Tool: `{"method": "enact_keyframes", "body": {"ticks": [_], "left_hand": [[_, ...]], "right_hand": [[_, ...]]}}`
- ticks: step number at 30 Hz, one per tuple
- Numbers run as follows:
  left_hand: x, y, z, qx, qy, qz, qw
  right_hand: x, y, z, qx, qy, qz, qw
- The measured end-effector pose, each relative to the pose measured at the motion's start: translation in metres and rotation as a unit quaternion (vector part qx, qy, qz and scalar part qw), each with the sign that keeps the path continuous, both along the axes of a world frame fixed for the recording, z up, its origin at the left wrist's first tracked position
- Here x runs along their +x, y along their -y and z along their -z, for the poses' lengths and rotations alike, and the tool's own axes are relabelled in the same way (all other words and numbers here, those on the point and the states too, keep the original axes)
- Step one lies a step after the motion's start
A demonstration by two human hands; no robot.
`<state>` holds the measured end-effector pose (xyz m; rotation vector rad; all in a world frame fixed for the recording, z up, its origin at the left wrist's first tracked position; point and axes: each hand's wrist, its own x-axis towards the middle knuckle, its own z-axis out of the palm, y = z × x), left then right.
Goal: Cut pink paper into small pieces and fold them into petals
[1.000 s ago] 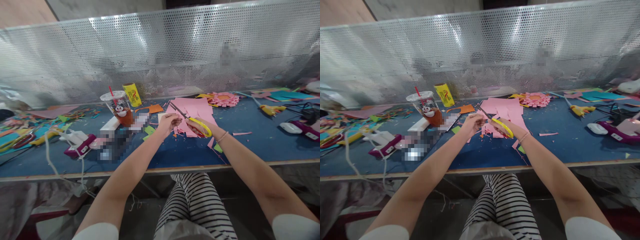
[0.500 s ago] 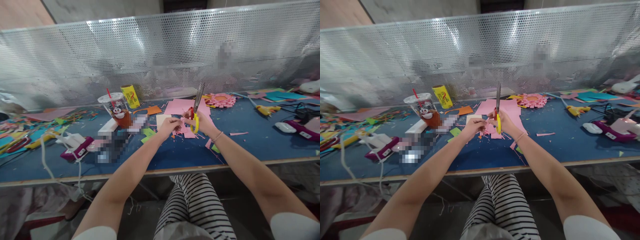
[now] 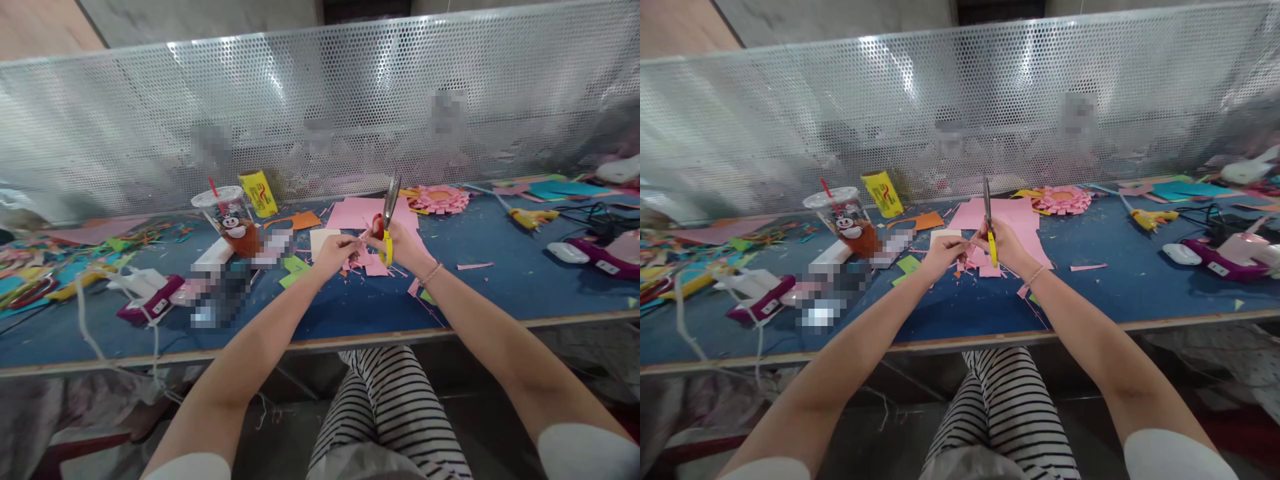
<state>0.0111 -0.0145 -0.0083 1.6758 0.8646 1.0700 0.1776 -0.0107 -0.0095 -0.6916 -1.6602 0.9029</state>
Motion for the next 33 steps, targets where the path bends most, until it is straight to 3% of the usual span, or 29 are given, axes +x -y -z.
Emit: {"method": "enact_keyframes", "body": {"ticks": [13,17,23,29,33], "left_hand": [[0.0013,0.0029,-0.0038,0.068,-0.058,-0.025,0.996],[0.0005,0.0018,-0.0029,0.057,-0.053,-0.038,0.996],[0.0016,0.0002,0.0001,0.032,-0.042,-0.036,0.998],[0.0025,-0.0003,0.0021,0.03,-0.033,-0.006,0.999],[0.0018,-0.0011,0.0023,0.039,-0.033,-0.008,0.999]], "right_hand": [[-0.0026,-0.003,0.0029,0.013,-0.014,0.043,0.999],[-0.0024,-0.0004,0.0005,0.022,-0.02,0.059,0.998],[-0.0001,0.003,-0.0058,0.011,-0.05,0.021,0.998],[-0.0014,0.0016,-0.0051,0.01,-0.014,0.064,0.998],[-0.0015,-0.0008,-0.0024,0.018,-0.026,0.052,0.998]]}}
